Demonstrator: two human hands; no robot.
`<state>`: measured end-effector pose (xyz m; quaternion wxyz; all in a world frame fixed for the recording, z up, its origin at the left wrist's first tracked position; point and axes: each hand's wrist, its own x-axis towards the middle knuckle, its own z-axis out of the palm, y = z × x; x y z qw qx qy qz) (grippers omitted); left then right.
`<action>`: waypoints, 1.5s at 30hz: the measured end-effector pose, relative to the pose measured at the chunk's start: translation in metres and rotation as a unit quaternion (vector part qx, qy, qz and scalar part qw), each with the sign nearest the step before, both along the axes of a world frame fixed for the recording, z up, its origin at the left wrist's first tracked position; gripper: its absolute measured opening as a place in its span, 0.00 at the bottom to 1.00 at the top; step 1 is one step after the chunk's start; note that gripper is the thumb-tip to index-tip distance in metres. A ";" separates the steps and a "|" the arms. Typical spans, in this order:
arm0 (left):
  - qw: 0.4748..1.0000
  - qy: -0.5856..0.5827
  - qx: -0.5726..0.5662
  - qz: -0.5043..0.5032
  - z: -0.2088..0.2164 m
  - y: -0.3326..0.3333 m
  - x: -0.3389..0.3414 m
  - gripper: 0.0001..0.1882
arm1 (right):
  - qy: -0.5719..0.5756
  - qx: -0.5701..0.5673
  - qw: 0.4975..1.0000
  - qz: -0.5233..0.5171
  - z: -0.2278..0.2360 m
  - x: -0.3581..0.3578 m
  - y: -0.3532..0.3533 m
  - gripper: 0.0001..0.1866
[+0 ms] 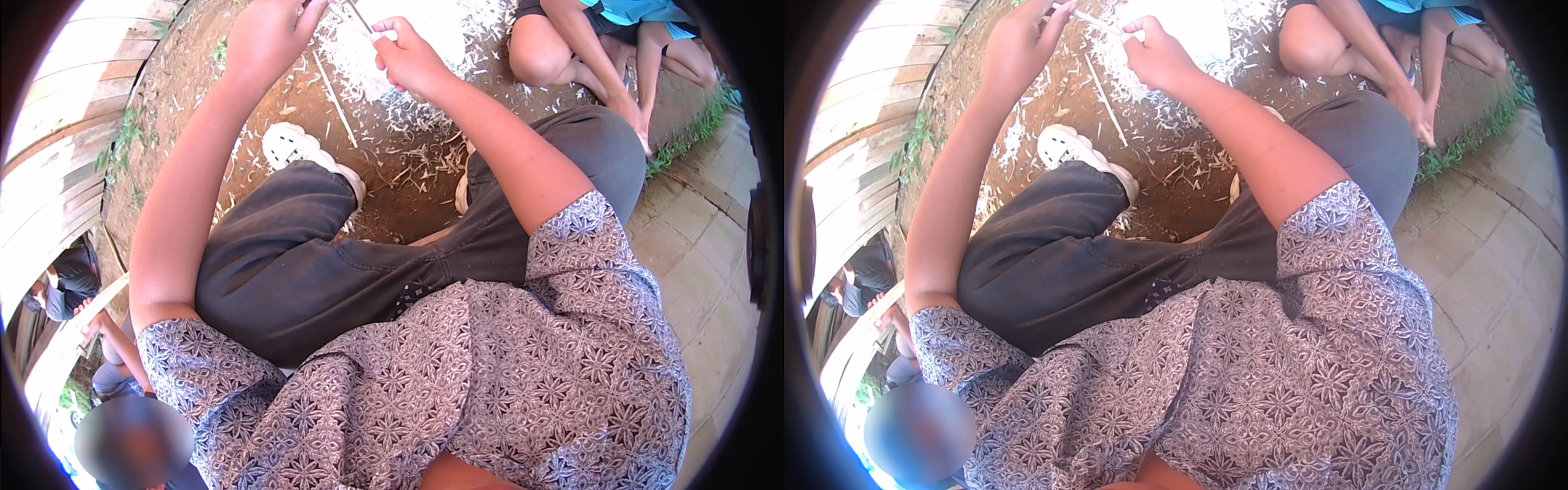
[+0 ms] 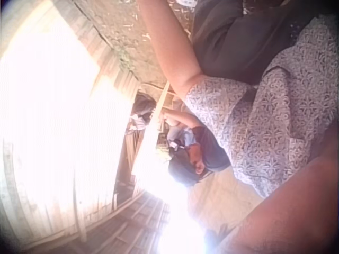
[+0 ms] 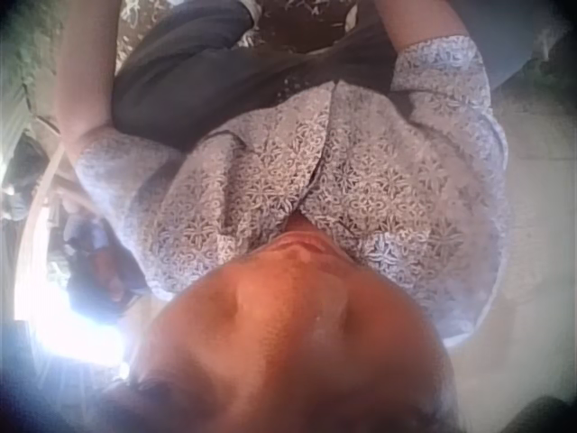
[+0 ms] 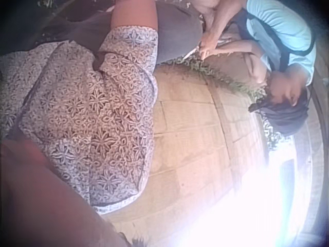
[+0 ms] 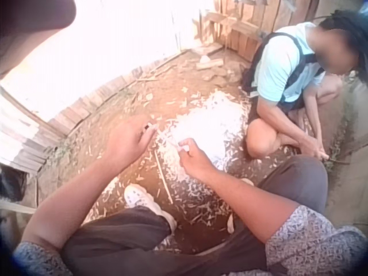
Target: The person sits on the ground and uses a knife to shave thin strips from a piece of wood, creating a pile of wood shavings. The person holds the wood in one hand and the knife in the other, repeatedly scraping the surface.
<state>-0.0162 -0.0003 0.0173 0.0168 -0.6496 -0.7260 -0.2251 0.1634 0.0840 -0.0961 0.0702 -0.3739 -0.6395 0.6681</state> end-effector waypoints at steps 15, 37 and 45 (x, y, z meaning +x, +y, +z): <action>0.978 0.164 -0.122 0.044 0.000 0.006 -0.001 0.25 | -0.149 0.229 0.961 0.032 -0.084 0.038 -0.007 0.18; 0.991 0.102 -0.075 0.035 0.003 0.003 0.001 0.32 | 0.028 0.129 0.990 -0.054 0.017 -0.003 -0.029 0.17; 0.986 0.098 -0.120 0.062 0.008 0.008 0.002 0.33 | -0.202 0.153 0.967 -0.016 -0.078 0.041 -0.013 0.19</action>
